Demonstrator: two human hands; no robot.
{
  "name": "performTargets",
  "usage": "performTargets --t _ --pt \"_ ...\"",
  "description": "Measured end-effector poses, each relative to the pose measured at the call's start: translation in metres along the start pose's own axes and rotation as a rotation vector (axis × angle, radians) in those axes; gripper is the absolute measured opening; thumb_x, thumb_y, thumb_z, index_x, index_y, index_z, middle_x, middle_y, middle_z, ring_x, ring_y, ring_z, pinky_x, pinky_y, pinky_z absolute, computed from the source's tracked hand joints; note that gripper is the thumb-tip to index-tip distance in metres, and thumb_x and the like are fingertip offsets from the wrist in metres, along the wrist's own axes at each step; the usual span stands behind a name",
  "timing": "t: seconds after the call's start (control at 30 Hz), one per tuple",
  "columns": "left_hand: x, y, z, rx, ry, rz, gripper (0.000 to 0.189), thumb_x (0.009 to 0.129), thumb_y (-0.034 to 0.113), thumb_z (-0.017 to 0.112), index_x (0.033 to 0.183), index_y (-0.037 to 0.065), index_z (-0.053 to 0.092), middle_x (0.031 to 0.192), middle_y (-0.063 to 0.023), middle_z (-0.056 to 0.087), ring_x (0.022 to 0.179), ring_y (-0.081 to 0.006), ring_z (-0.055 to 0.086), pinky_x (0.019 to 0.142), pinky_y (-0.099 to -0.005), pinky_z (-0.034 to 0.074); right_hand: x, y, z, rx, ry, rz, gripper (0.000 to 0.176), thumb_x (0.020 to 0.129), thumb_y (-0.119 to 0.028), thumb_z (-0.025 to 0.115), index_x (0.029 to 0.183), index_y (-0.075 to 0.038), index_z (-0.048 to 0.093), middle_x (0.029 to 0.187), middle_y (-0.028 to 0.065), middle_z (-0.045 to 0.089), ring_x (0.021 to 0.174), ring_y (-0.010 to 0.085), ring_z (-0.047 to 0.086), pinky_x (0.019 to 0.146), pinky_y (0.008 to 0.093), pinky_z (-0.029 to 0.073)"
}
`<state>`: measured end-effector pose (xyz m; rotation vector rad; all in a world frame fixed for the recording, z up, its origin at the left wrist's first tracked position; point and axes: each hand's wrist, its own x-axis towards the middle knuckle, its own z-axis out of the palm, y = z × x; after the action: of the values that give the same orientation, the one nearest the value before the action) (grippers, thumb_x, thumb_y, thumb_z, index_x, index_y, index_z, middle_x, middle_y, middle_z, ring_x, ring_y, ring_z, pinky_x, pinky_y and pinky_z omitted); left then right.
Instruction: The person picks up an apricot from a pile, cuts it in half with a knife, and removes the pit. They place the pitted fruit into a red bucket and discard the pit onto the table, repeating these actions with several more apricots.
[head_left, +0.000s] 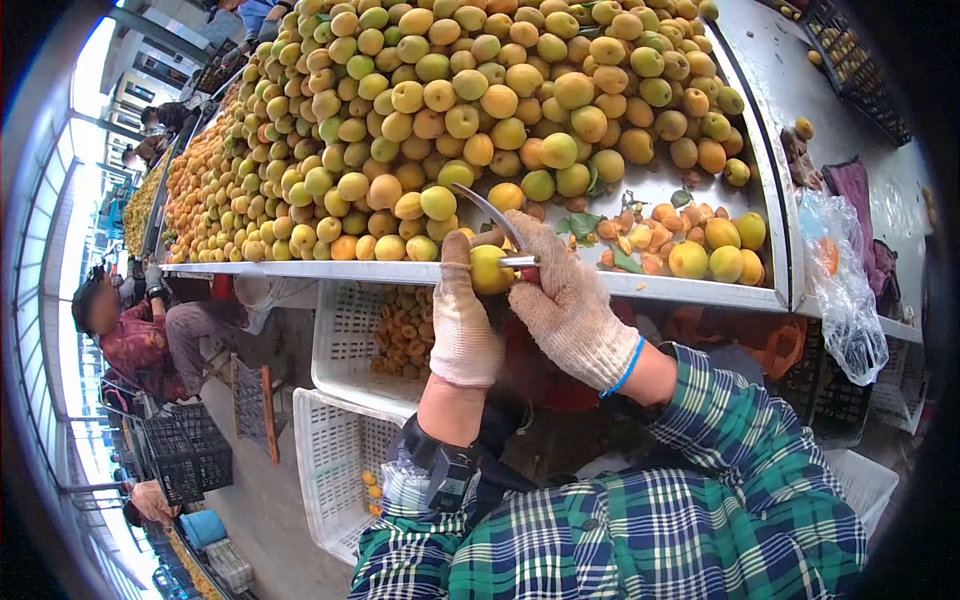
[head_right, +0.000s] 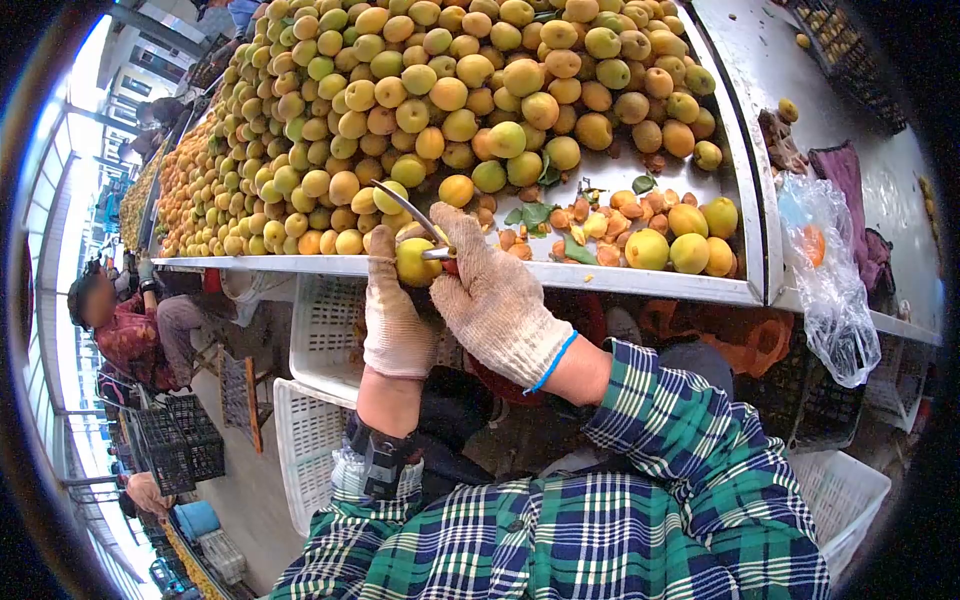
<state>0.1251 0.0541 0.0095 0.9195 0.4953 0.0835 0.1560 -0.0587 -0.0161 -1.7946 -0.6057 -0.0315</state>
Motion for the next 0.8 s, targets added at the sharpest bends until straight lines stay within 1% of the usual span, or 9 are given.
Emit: performTargets --t 0.07,0.13,0.2,0.3,0.43,0.5,0.6,0.7,0.8 --pt "0.000 -0.004 -0.001 -0.007 -0.016 0.004 0.057 0.093 0.055 0.047 0.112 0.003 0.059 0.101 -0.0075 0.061 0.093 -0.0176 0.059 0.084 -0.0325 0.049 -0.002 -0.008 -0.005 -0.027 -0.097 0.153 0.061 0.081 -0.015 0.054 0.137 -0.008 0.032 0.099 0.0226 0.061 0.088 0.0415 0.062 0.074 0.0498 0.049" --pt "-0.003 -0.004 0.004 0.162 0.019 0.186 0.057 0.093 0.055 0.049 0.112 0.002 0.058 0.101 -0.0063 0.061 0.092 -0.0159 0.058 0.083 -0.0310 0.048 -0.007 -0.012 -0.002 -0.085 -0.064 0.100 0.063 0.081 -0.014 0.056 0.138 -0.008 0.030 0.094 0.0217 0.063 0.083 0.0413 0.062 0.071 0.0500 0.050" --pt "-0.005 -0.008 0.007 0.157 0.021 0.225 0.054 0.094 0.053 0.048 0.109 0.002 0.058 0.100 -0.0056 0.060 0.090 -0.0135 0.057 0.082 -0.0281 0.047 -0.011 -0.011 -0.002 -0.144 -0.032 0.048 0.065 0.080 -0.014 0.057 0.139 -0.009 0.028 0.090 0.0208 0.064 0.078 0.0412 0.063 0.068 0.0503 0.050" --pt "0.005 -0.022 0.000 0.503 0.140 0.565 0.055 0.093 0.056 0.048 0.100 0.003 0.059 0.087 -0.0028 0.060 0.078 -0.0126 0.057 0.074 -0.0256 0.046 -0.013 -0.007 -0.002 -0.179 -0.021 0.071 0.069 0.078 -0.014 0.059 0.139 -0.007 0.028 0.090 0.0206 0.064 0.075 0.0398 0.064 0.065 0.0495 0.051" --pt "-0.004 -0.022 0.010 0.426 0.156 0.433 0.053 0.094 0.054 0.047 0.099 0.002 0.059 0.084 -0.0027 0.060 0.075 -0.0120 0.055 0.072 -0.0253 0.046 -0.013 -0.007 -0.004 -0.198 0.062 0.011 0.073 0.076 -0.015 0.061 0.139 -0.004 0.027 0.094 0.0207 0.064 0.073 0.0388 0.064 0.062 0.0484 0.051" --pt "0.000 -0.022 0.006 0.521 0.222 0.541 0.051 0.096 0.050 0.046 0.098 0.001 0.059 0.081 -0.0030 0.060 0.072 -0.0119 0.054 0.070 -0.0249 0.045 -0.013 -0.007 -0.003 -0.228 0.082 -0.014 0.074 0.076 -0.015 0.061 0.140 -0.004 0.026 0.095 0.0208 0.064 0.073 0.0382 0.065 0.062 0.0479 0.051" --pt "0.006 -0.024 -0.003 0.650 0.226 0.658 0.049 0.097 0.048 0.045 0.097 0.001 0.060 0.083 -0.0029 0.060 0.074 -0.0111 0.054 0.071 -0.0247 0.045 -0.012 -0.013 -0.003 -0.194 -0.002 0.079 0.068 0.076 -0.007 0.061 0.137 -0.005 0.032 0.110 0.0273 0.058 0.090 0.0436 0.061 0.070 0.0476 0.052" --pt "0.003 -0.024 -0.004 0.724 0.186 0.783 0.048 0.098 0.047 0.044 0.096 0.002 0.061 0.084 -0.0021 0.060 0.075 -0.0096 0.053 0.070 -0.0247 0.044 -0.016 -0.012 0.003 -0.171 -0.048 0.231 0.066 0.076 -0.008 0.060 0.136 -0.007 0.033 0.107 0.0265 0.059 0.091 0.0438 0.061 0.071 0.0481 0.051" --pt "0.004 -0.023 -0.012 0.684 0.172 0.714 0.046 0.099 0.045 0.043 0.097 0.003 0.062 0.086 -0.0014 0.060 0.076 -0.0085 0.053 0.070 -0.0249 0.045 -0.018 -0.010 0.008 -0.118 -0.034 0.196 0.065 0.078 -0.010 0.060 0.136 -0.009 0.032 0.104 0.0261 0.060 0.093 0.0447 0.060 0.074 0.0487 0.051"
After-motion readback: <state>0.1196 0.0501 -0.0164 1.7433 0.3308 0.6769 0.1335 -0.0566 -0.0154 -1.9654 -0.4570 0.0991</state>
